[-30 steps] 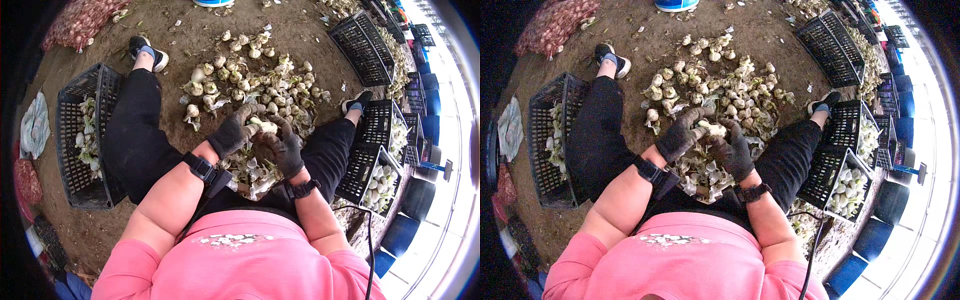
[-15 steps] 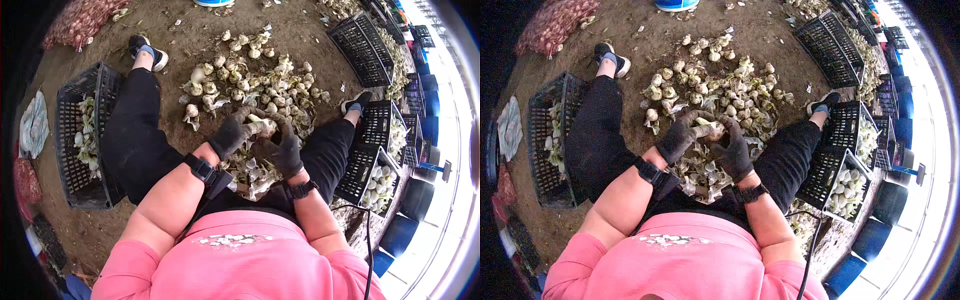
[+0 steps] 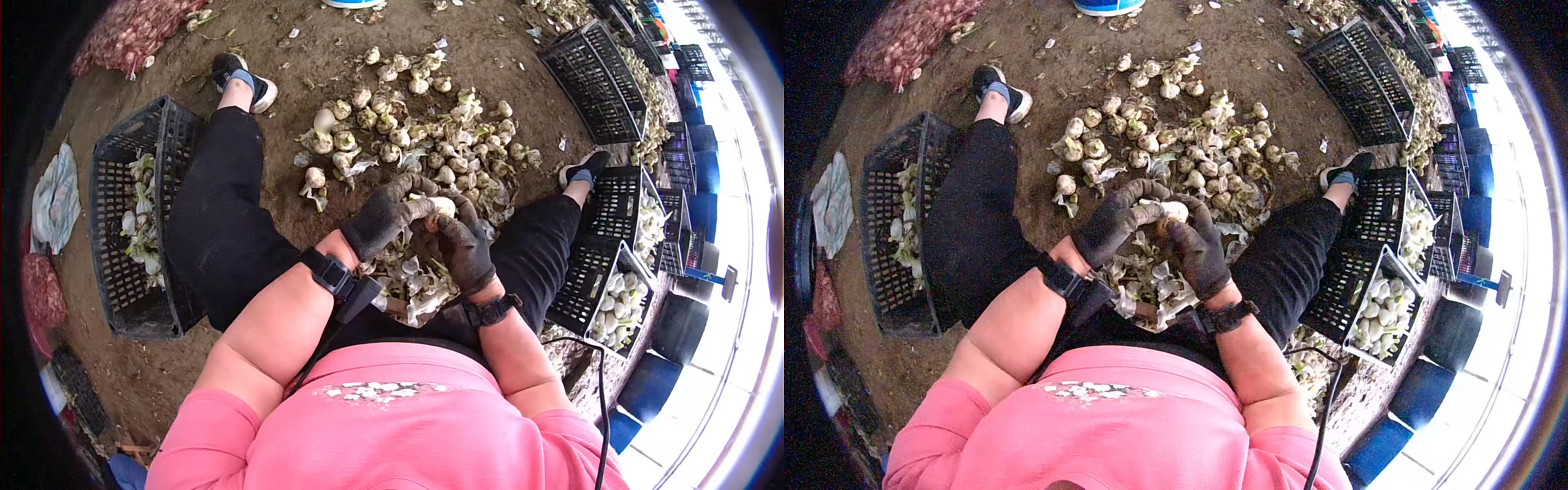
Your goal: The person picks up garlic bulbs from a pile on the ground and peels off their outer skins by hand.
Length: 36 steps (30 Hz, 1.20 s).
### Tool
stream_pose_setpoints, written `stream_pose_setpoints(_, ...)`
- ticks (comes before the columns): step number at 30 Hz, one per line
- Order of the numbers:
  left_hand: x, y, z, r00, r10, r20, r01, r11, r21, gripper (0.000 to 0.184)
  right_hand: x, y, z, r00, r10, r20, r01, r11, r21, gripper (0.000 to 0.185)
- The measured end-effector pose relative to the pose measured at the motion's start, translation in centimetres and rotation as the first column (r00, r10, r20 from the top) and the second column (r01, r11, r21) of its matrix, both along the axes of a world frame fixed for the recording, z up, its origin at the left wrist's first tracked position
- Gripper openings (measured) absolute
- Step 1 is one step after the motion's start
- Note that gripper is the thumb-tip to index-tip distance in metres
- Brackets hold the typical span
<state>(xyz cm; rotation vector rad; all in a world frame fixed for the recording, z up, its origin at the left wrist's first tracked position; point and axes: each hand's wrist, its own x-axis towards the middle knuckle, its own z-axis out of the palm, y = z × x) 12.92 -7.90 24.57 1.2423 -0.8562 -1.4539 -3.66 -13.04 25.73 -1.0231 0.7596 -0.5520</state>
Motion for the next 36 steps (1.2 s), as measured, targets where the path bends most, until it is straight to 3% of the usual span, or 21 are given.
stream_pose_setpoints(3,-0.3,0.0,0.9,1.000,0.026,-0.010,-0.028,0.984,-0.178,0.034,0.1,-0.6,0.9,0.992,-0.069,0.109,0.054,0.989,0.134,0.037)
stream_pose_setpoints(5,-0.1,0.0,2.4,0.916,0.046,-0.399,-0.034,0.999,0.037,0.039,-0.1,-0.5,1.0,0.997,-0.072,0.024,0.069,0.993,0.096,0.038)
stream_pose_setpoints(7,-0.3,-0.2,1.1,0.870,0.104,-0.482,-0.050,0.991,0.123,0.038,-0.5,-0.6,-0.1,0.984,-0.028,-0.174,0.002,0.990,-0.144,0.045)
stream_pose_setpoints(9,-0.6,-0.2,0.0,0.991,0.086,0.099,-0.087,0.996,0.006,0.035,-0.5,-0.3,-1.0,0.956,-0.053,-0.288,-0.093,0.878,-0.469,0.050)
stream_pose_setpoints(14,-1.0,-0.5,-1.5,0.965,0.200,0.172,-0.174,0.973,-0.153,0.039,0.7,-0.4,1.0,0.813,-0.196,-0.548,-0.356,0.578,-0.734,0.047)
stream_pose_setpoints(16,-0.9,-0.8,-0.7,0.972,0.195,0.132,-0.171,0.970,-0.173,0.044,0.8,-0.1,1.5,0.979,-0.026,-0.202,0.008,0.996,-0.091,0.037)
stream_pose_setpoints(19,-0.9,-0.5,0.6,0.981,0.130,-0.147,-0.145,0.984,-0.100,0.050,-0.2,-0.9,-0.5,0.979,0.019,-0.201,-0.044,0.992,-0.122,0.033)
stream_pose_setpoints(20,-0.8,-0.3,1.2,0.947,0.112,-0.300,-0.135,0.989,-0.057,0.055,0.5,-0.2,0.3,0.990,-0.116,0.084,0.089,0.957,0.275,0.039)
stream_pose_setpoints(21,-0.6,-0.3,1.7,0.947,0.110,-0.303,-0.134,0.989,-0.058,0.055,0.3,-0.5,0.1,0.990,-0.118,0.081,0.092,0.958,0.273,0.039)
stream_pose_setpoints(23,0.1,-0.1,2.3,0.968,-0.045,-0.247,0.023,0.996,-0.090,0.058,0.4,-1.4,0.3,0.954,-0.214,0.210,0.020,0.744,0.668,0.041)
stream_pose_setpoints(24,0.0,-0.2,2.1,0.967,-0.050,-0.249,0.028,0.995,-0.094,0.058,0.8,-1.2,0.1,0.968,-0.223,0.119,0.127,0.837,0.532,0.040)
stream_pose_setpoints(25,-0.2,-0.2,1.5,0.984,-0.085,-0.159,0.058,0.983,-0.172,0.060,0.5,-1.0,0.0,0.992,-0.064,-0.111,0.054,0.995,-0.088,0.033)
stream_pose_setpoints(27,-0.8,-0.2,0.5,0.991,-0.133,0.031,0.136,0.939,-0.316,0.064,0.4,-0.7,-1.9,0.715,-0.460,-0.527,-0.270,0.513,-0.814,0.024)
stream_pose_setpoints(28,-1.3,-0.2,0.9,0.987,-0.069,0.144,0.120,0.917,-0.380,0.068,0.7,-0.4,-0.9,0.651,-0.542,-0.532,-0.435,0.308,-0.846,0.023)
stream_pose_setpoints(29,-1.2,-0.1,1.2,0.987,-0.075,0.144,0.125,0.916,-0.381,0.068,0.3,-0.8,-0.9,0.647,-0.547,-0.531,-0.433,0.309,-0.846,0.023)
stream_pose_setpoints(31,-0.9,0.3,1.9,0.878,-0.210,-0.430,0.139,0.972,-0.192,0.069,-0.7,-1.9,-0.9,0.728,0.020,-0.685,-0.515,0.676,-0.528,0.027)
stream_pose_setpoints(32,-0.9,0.3,1.9,0.840,-0.182,-0.510,0.119,0.981,-0.154,0.064,-0.7,-1.6,-0.7,0.829,-0.060,-0.556,-0.478,0.439,-0.761,0.026)
stream_pose_setpoints(33,-0.8,0.2,1.2,0.841,-0.182,-0.509,0.116,0.981,-0.158,0.064,-0.4,-1.7,-1.0,0.830,-0.060,-0.555,-0.479,0.435,-0.763,0.026)
stream_pose_setpoints(34,-0.6,0.3,0.6,0.789,-0.163,-0.592,0.145,0.986,-0.077,0.059,-0.4,-1.8,-1.7,0.947,0.044,-0.317,-0.216,0.819,-0.531,0.027)
stream_pose_setpoints(35,-0.5,0.3,0.0,0.731,-0.136,-0.668,0.184,0.983,0.001,0.055,-0.4,-1.8,-2.5,0.999,0.000,-0.040,-0.003,0.996,-0.089,0.029)
stream_pose_setpoints(36,-0.7,0.1,-0.6,0.893,-0.111,-0.437,0.092,0.994,-0.066,0.035,-0.6,-1.9,-3.2,0.967,-0.176,0.185,0.085,0.905,0.416,0.031)
